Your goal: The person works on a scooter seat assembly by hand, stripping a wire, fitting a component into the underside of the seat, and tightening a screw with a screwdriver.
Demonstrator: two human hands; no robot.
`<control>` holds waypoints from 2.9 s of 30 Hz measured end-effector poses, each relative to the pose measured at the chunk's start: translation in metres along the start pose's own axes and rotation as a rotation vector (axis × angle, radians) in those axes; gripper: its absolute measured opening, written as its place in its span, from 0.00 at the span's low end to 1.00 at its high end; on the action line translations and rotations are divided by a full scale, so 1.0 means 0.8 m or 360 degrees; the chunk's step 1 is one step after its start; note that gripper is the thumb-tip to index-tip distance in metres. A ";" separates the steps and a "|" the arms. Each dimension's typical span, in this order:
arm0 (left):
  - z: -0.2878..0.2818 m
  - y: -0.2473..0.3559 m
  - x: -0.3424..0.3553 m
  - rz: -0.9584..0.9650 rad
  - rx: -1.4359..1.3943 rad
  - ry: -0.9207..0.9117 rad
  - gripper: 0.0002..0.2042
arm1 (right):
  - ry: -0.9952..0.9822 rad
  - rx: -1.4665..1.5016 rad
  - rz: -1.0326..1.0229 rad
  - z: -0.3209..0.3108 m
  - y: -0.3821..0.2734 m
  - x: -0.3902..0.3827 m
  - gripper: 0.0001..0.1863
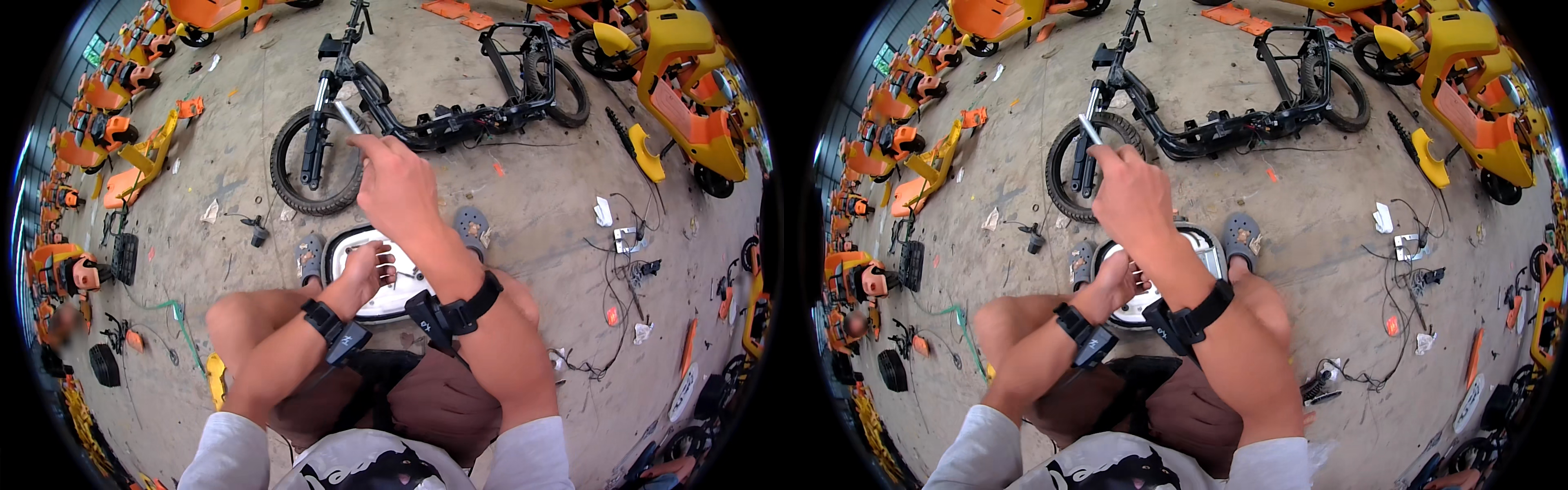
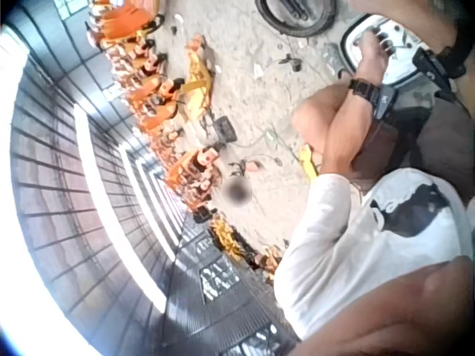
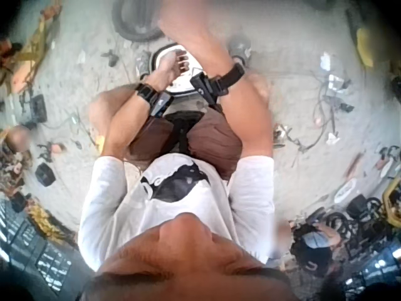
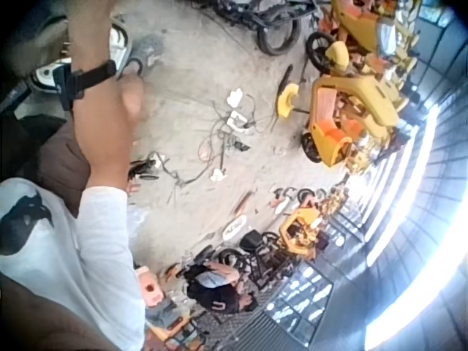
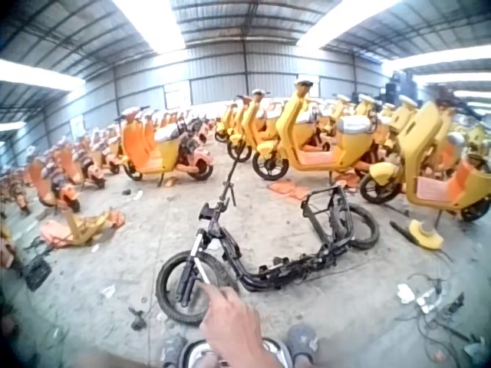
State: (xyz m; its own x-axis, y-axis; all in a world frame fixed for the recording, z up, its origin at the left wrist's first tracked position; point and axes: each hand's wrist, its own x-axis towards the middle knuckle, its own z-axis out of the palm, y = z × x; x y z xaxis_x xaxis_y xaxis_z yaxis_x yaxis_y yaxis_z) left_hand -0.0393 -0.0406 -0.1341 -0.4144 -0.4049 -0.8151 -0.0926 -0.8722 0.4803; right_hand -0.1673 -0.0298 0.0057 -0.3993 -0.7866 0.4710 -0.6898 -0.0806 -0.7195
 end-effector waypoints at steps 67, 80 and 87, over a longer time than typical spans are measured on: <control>-0.059 0.012 0.092 0.0214 0.2288 -0.0282 0.09 | -0.0550 -0.0335 0.0384 -0.011 0.029 -0.004 0.15; -0.022 0.147 -0.152 0.1166 0.1683 -0.0191 0.11 | -0.1294 -0.0337 0.0218 0.029 0.028 -0.042 0.11; -0.023 0.129 -0.146 0.1706 0.2161 0.0197 0.10 | -0.1544 -0.0411 0.0086 0.058 0.025 -0.061 0.10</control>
State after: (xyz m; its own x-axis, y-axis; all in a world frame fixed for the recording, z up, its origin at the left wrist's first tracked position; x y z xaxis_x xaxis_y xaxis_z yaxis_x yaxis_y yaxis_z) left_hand 0.0164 -0.0885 0.0045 -0.7360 -0.6761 0.0355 -0.5055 0.5836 0.6355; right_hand -0.1336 -0.0218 -0.0555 0.1514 -0.9533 -0.2613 -0.8412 0.0146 -0.5406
